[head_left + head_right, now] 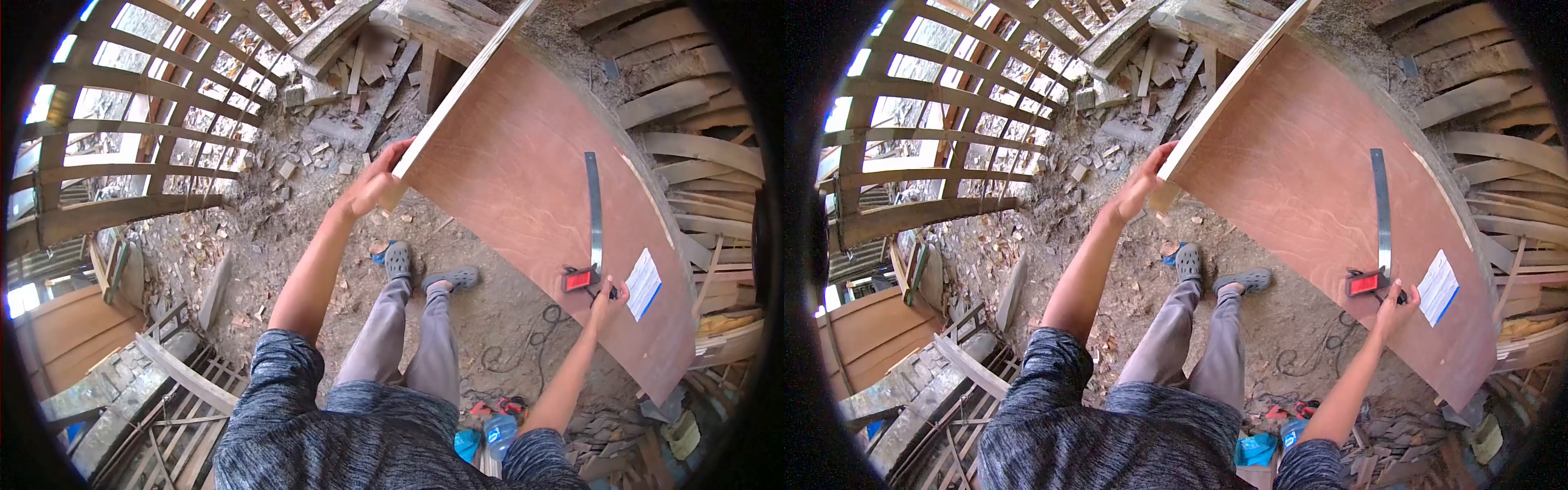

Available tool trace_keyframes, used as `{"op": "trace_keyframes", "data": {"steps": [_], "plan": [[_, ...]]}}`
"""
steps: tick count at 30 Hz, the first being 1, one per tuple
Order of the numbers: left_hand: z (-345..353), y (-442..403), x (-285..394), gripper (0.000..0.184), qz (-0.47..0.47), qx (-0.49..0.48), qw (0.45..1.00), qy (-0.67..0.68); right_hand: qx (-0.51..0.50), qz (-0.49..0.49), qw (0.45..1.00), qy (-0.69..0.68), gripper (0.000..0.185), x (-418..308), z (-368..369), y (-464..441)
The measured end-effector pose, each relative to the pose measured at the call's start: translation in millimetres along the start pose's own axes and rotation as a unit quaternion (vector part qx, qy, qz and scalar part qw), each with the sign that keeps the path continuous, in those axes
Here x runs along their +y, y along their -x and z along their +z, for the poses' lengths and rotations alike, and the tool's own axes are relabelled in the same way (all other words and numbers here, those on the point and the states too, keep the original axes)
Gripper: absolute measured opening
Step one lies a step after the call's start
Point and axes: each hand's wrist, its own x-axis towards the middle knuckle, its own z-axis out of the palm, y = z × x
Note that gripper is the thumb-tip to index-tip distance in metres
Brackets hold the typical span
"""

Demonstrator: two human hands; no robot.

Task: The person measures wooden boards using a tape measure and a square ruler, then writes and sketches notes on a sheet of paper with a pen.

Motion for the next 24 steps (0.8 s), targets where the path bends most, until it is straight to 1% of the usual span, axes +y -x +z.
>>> {"op": "trace_keyframes", "data": {"steps": [1, 2, 4, 5, 7, 8, 9, 11, 14, 15, 18, 19, 20, 21, 22, 24], "plan": [[0.7, 0.1, 0.1, 0.09, 0.016, -0.007, 1.0, -0.025, 0.008, 0.002, 1.0, 0.011, 0.057, 5.5, -5.6, 4.0], [-1.0, 0.3, 0.8, 0.09, 0.002, -0.017, 0.998, -0.055, 0.017, 0.004, 1.0, 0.022, 0.057, 10.0, -10.2, 6.4], [-6.0, 2.3, 2.6, 0.093, -0.026, -0.036, 0.993, -0.113, 0.02, 0.009, 0.995, -0.101, 0.046, 6.8, -13.1, 24.1], [-5.7, 1.7, 4.6, 0.092, -0.034, -0.031, 0.991, -0.122, 0.021, 0.01, 0.987, -0.162, 0.04, 5.1, -14.5, 30.8], [-5.1, -0.3, 7.2, 0.091, -0.052, -0.023, 0.989, -0.138, -0.051, 0.066, 0.976, -0.2, 0.038, 3.6, -21.4, 36.2], [-4.9, -1.1, 8.1, 0.091, -0.042, -0.022, 0.986, -0.157, -0.086, 0.095, 0.968, -0.218, 0.037, 4.9, -25.2, 38.4], [-5.7, -1.9, 9.6, 0.09, -0.031, -0.023, 0.984, -0.176, -0.128, 0.147, 0.941, -0.277, 0.036, 5.6, -30.4, 38.6], [-8.6, -3.5, 11.2, 0.089, -0.01, -0.027, 0.977, -0.212, -0.206, 0.246, 0.862, -0.391, 0.035, -7.9, -43.9, 38.2], [-8.1, -4.7, 7.2, 0.089, 0.028, -0.013, 0.966, -0.257, -0.327, 0.295, 0.729, -0.524, 0.039, -32.5, -54.8, 39.9], [-7.9, -5.1, 6.1, 0.088, 0.027, -0.011, 0.967, -0.253, -0.345, 0.292, 0.696, -0.558, 0.04, -34.4, -54.1, 39.3], [-6.4, -5.0, 1.8, 0.088, 0.021, -0.003, 0.968, -0.249, -0.351, 0.259, 0.69, -0.577, 0.04, -41.5, -55.4, 37.2], [-7.0, -4.9, -3.5, 0.088, 0.02, 0.001, 0.968, -0.251, -0.33, 0.245, 0.691, -0.594, 0.039, -45.8, -55.0, 37.4], [-5.7, -4.6, -2.2, 0.088, 0.018, 0.006, 0.967, -0.252, -0.33, 0.244, 0.718, -0.562, 0.038, -44.2, -53.8, 32.2], [-6.1, -3.6, -0.3, 0.088, -0.005, 0.009, 0.957, -0.289, -0.328, 0.244, 0.744, -0.528, 0.038, -42.4, -54.5, 24.2], [-6.7, -3.5, 0.5, 0.087, -0.018, 0.007, 0.957, -0.289, -0.323, 0.244, 0.771, -0.492, 0.038, -40.1, -57.7, 17.5], [-7.1, -4.7, -1.1, 0.086, -0.041, 0.002, 0.958, -0.285, -0.317, 0.224, 0.775, -0.499, 0.038, -46.5, -63.3, 9.5]]}}
